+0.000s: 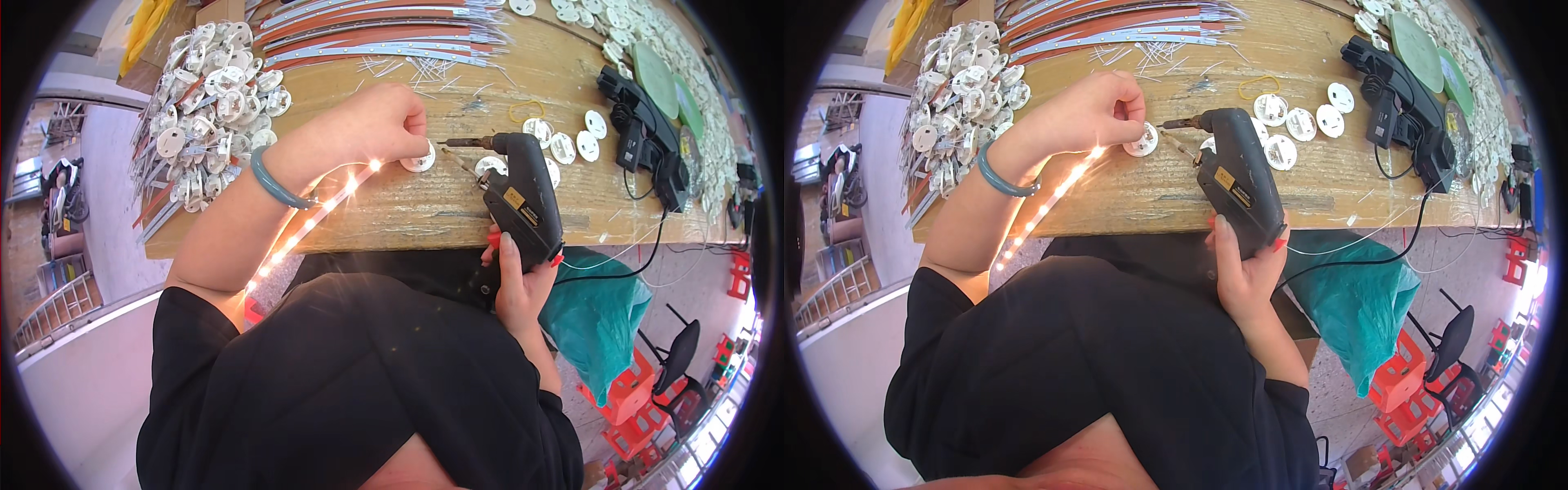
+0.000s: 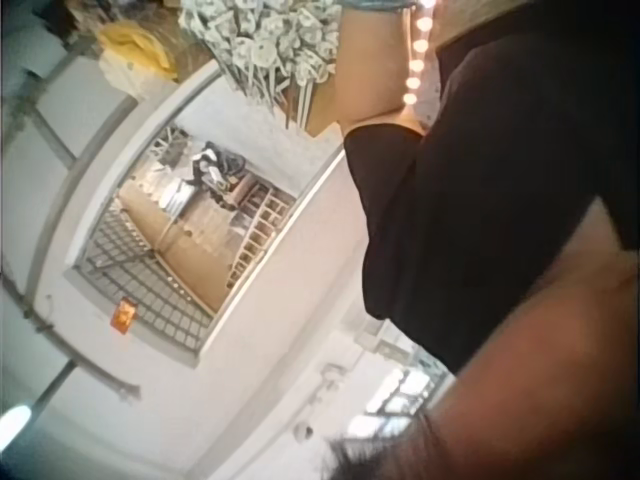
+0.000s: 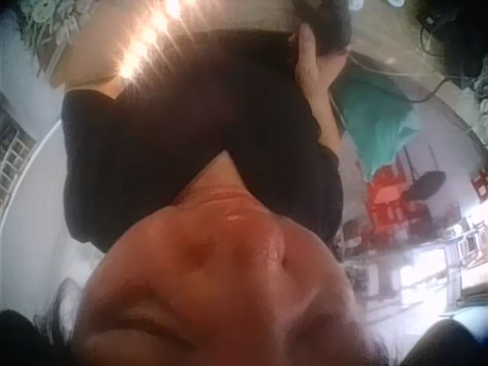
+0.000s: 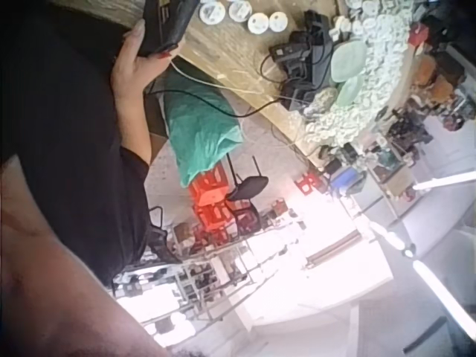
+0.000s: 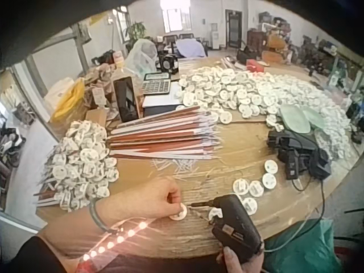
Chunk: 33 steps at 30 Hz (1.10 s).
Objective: The person solders wires and LED strips onto circular light fixture bases using a handheld soldering gun on a table.
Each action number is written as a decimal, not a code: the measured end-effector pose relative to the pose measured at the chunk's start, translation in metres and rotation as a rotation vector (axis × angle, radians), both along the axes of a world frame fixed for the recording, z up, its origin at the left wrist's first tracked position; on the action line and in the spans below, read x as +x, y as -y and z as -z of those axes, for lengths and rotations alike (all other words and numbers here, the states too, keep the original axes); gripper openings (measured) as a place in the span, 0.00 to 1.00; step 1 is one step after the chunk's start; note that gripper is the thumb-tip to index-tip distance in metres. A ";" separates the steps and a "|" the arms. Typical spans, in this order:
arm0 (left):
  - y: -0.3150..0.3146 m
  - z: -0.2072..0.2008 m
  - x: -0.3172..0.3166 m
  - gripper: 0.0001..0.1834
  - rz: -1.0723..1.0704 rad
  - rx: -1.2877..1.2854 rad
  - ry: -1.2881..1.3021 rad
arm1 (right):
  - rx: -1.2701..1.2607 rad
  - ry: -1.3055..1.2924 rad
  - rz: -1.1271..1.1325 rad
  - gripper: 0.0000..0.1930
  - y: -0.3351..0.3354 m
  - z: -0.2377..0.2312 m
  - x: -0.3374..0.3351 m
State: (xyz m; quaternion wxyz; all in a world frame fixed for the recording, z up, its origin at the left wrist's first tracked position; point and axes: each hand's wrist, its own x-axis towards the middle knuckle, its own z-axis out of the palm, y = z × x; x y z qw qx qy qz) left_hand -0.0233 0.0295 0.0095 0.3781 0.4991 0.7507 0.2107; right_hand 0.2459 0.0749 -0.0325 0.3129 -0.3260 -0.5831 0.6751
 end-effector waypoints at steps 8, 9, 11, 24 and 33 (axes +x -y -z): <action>0.000 0.000 0.001 0.07 -0.008 -0.003 0.008 | 0.046 0.034 -0.033 0.17 -0.002 0.005 0.003; 0.000 0.000 0.001 0.07 -0.010 -0.002 0.011 | 0.060 0.042 -0.048 0.17 -0.003 0.005 0.003; 0.000 -0.001 0.000 0.07 -0.003 -0.003 0.000 | 0.073 0.051 -0.062 0.17 -0.004 0.006 0.003; 0.004 0.000 0.004 0.08 0.019 0.090 -0.095 | 0.077 0.070 -0.056 0.18 -0.005 0.004 0.001; 0.005 0.001 0.004 0.07 0.041 0.126 -0.138 | -0.043 0.015 -0.028 0.17 -0.006 0.001 0.002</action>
